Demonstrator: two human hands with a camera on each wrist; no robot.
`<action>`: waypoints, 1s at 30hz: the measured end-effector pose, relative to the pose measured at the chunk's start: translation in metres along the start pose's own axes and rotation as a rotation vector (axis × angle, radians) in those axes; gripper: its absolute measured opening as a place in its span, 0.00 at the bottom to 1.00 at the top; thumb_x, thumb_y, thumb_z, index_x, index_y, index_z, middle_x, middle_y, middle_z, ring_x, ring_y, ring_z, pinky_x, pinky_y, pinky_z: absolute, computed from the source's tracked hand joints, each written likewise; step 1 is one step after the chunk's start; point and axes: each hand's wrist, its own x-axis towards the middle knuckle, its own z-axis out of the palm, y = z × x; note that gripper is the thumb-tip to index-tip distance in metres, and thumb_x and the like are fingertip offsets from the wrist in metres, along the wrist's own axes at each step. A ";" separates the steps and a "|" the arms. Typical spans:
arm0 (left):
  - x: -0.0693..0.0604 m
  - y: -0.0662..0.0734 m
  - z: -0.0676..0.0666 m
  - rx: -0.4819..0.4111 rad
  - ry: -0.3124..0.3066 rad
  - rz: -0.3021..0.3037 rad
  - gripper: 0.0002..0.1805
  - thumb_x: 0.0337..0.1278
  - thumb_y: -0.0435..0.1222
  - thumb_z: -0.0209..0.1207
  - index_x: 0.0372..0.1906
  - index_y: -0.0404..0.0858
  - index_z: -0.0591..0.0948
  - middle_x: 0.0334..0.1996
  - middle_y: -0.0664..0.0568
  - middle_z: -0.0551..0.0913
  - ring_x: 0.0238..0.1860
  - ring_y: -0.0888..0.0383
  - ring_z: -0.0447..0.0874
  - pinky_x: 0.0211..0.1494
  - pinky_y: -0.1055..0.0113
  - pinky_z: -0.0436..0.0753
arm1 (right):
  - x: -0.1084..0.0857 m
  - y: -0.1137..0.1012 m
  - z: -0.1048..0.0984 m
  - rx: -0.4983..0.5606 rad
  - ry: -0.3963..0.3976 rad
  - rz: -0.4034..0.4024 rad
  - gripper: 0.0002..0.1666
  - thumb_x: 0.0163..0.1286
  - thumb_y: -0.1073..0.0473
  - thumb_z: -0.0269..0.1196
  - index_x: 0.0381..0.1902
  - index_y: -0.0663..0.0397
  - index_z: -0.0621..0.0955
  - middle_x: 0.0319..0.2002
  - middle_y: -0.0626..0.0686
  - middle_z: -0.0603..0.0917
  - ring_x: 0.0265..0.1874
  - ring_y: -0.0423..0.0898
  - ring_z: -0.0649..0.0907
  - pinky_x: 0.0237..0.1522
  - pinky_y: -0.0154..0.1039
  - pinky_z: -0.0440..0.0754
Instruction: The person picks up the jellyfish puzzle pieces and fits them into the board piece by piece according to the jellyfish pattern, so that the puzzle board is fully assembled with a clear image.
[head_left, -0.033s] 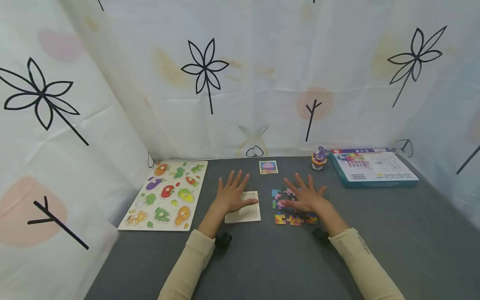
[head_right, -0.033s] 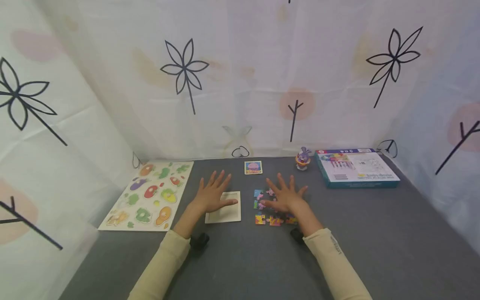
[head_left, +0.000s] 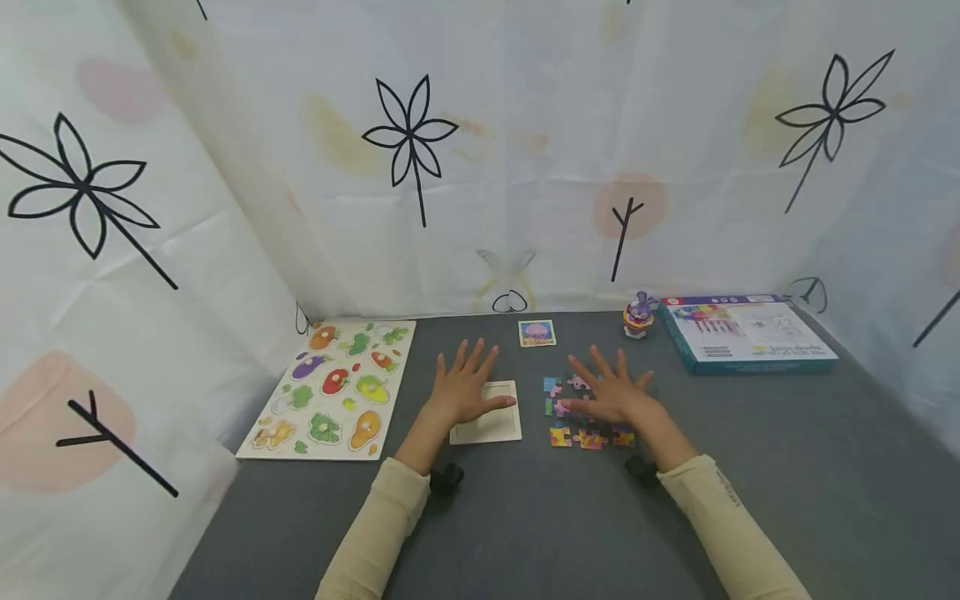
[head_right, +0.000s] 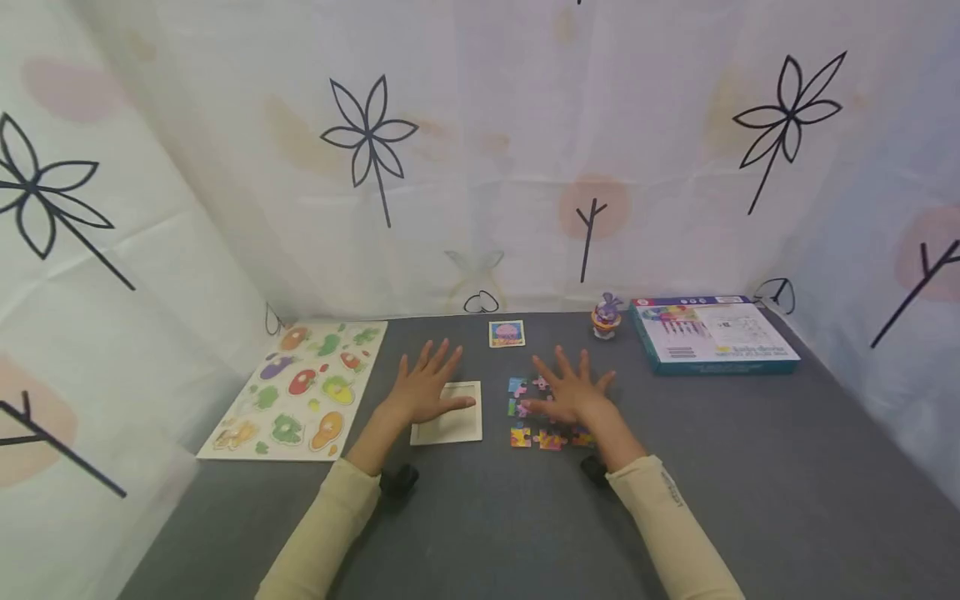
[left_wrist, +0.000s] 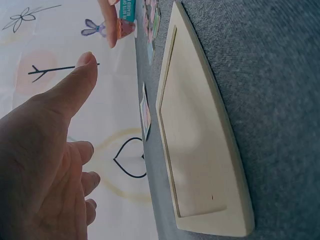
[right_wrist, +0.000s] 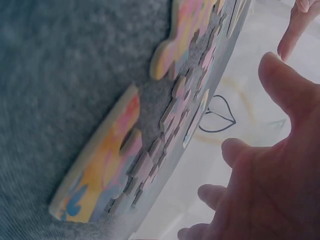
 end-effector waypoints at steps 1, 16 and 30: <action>0.000 -0.001 0.000 -0.001 0.001 -0.002 0.50 0.50 0.70 0.44 0.73 0.51 0.42 0.74 0.51 0.38 0.74 0.48 0.30 0.70 0.39 0.40 | 0.000 0.000 0.000 0.001 -0.001 0.002 0.51 0.60 0.25 0.46 0.73 0.41 0.47 0.73 0.61 0.36 0.67 0.72 0.34 0.49 0.82 0.34; -0.017 -0.036 0.018 -0.228 -0.118 0.156 0.61 0.42 0.58 0.64 0.71 0.28 0.45 0.72 0.36 0.43 0.73 0.44 0.40 0.71 0.50 0.54 | 0.010 0.000 0.002 -0.010 0.178 -0.043 0.37 0.67 0.40 0.51 0.65 0.59 0.67 0.59 0.71 0.68 0.59 0.68 0.66 0.52 0.66 0.67; -0.016 -0.045 0.027 -0.321 -0.215 0.173 0.60 0.44 0.57 0.64 0.71 0.28 0.43 0.72 0.37 0.41 0.73 0.45 0.40 0.73 0.55 0.51 | 0.042 -0.002 0.008 0.488 0.117 -0.064 0.22 0.59 0.58 0.65 0.51 0.61 0.80 0.05 0.43 0.57 0.06 0.36 0.57 0.13 0.32 0.59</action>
